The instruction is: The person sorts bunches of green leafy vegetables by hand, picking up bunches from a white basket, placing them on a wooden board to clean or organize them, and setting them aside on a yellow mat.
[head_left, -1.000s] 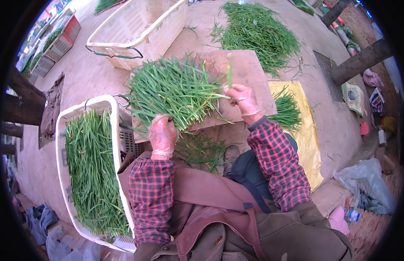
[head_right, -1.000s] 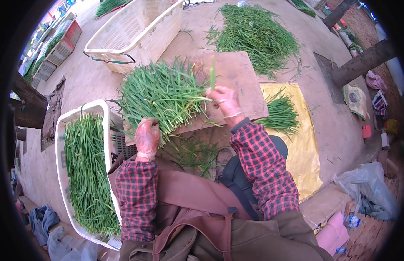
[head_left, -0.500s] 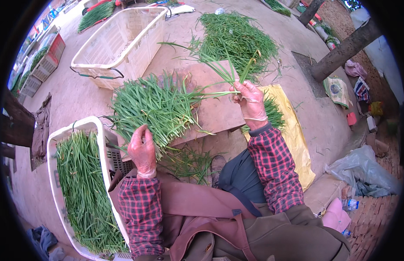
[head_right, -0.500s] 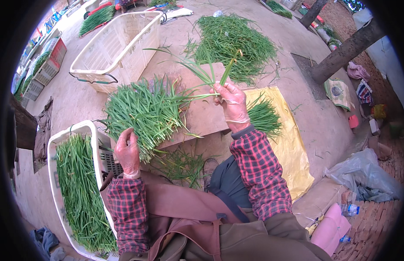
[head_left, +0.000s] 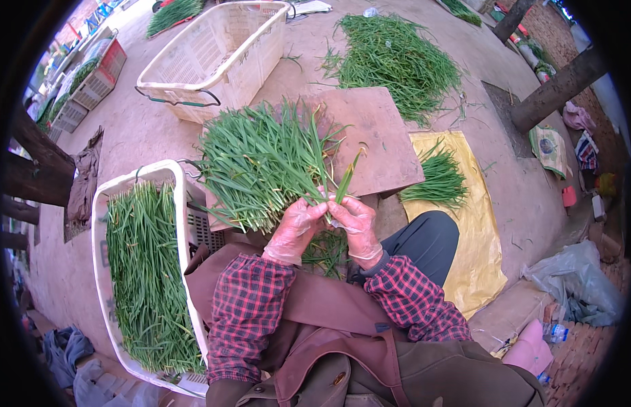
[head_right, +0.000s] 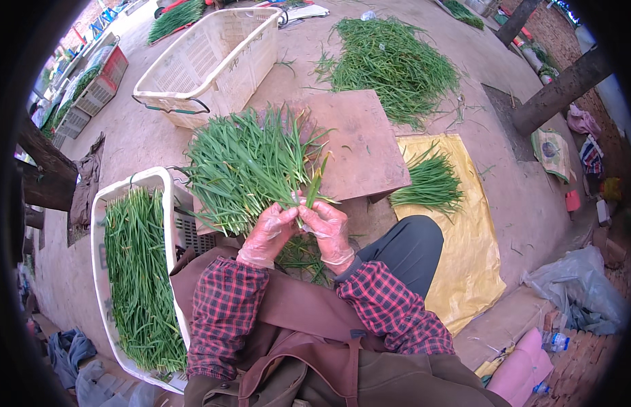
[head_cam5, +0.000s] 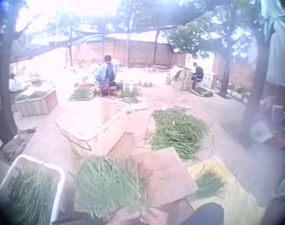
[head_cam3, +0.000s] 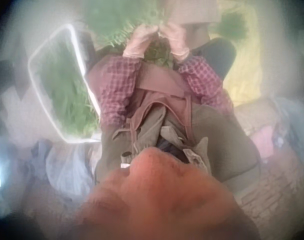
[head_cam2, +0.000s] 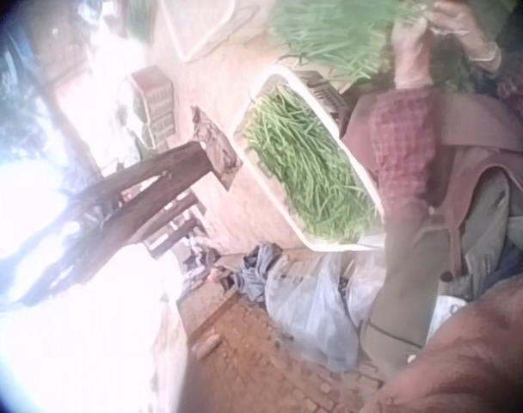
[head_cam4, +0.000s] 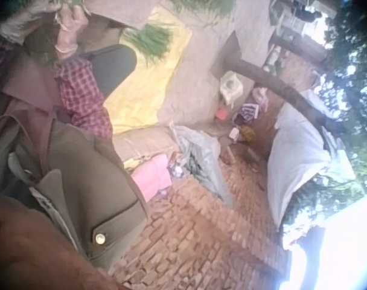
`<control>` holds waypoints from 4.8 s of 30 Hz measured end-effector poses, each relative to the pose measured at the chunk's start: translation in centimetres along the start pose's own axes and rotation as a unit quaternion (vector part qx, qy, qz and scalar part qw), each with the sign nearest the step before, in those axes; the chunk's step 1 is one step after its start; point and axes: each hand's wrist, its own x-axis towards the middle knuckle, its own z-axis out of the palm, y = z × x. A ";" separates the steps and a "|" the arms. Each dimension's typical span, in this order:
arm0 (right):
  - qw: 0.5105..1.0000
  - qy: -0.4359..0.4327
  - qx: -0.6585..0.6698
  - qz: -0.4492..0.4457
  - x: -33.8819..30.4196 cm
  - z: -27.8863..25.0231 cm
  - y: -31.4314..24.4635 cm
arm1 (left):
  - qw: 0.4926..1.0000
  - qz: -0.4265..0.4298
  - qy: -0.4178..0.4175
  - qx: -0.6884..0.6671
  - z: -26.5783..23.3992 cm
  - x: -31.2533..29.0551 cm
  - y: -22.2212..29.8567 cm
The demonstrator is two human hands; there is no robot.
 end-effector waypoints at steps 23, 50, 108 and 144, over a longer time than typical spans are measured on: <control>0.992 0.056 0.087 0.074 0.5 -3.0 -0.9 | 0.991 0.071 0.102 0.042 -2.6 1.0 -0.2; 0.987 0.083 0.084 0.112 -1.4 -1.5 1.9 | 0.977 0.116 0.149 0.100 -1.8 0.9 -0.8; 0.999 -0.030 0.036 0.019 1.9 1.0 -8.4 | 0.946 0.208 0.247 -0.026 -4.9 -4.4 5.4; 0.886 -0.101 -0.439 -0.107 -3.4 -0.1 4.0 | 0.941 0.185 0.270 0.081 -4.0 -2.9 3.4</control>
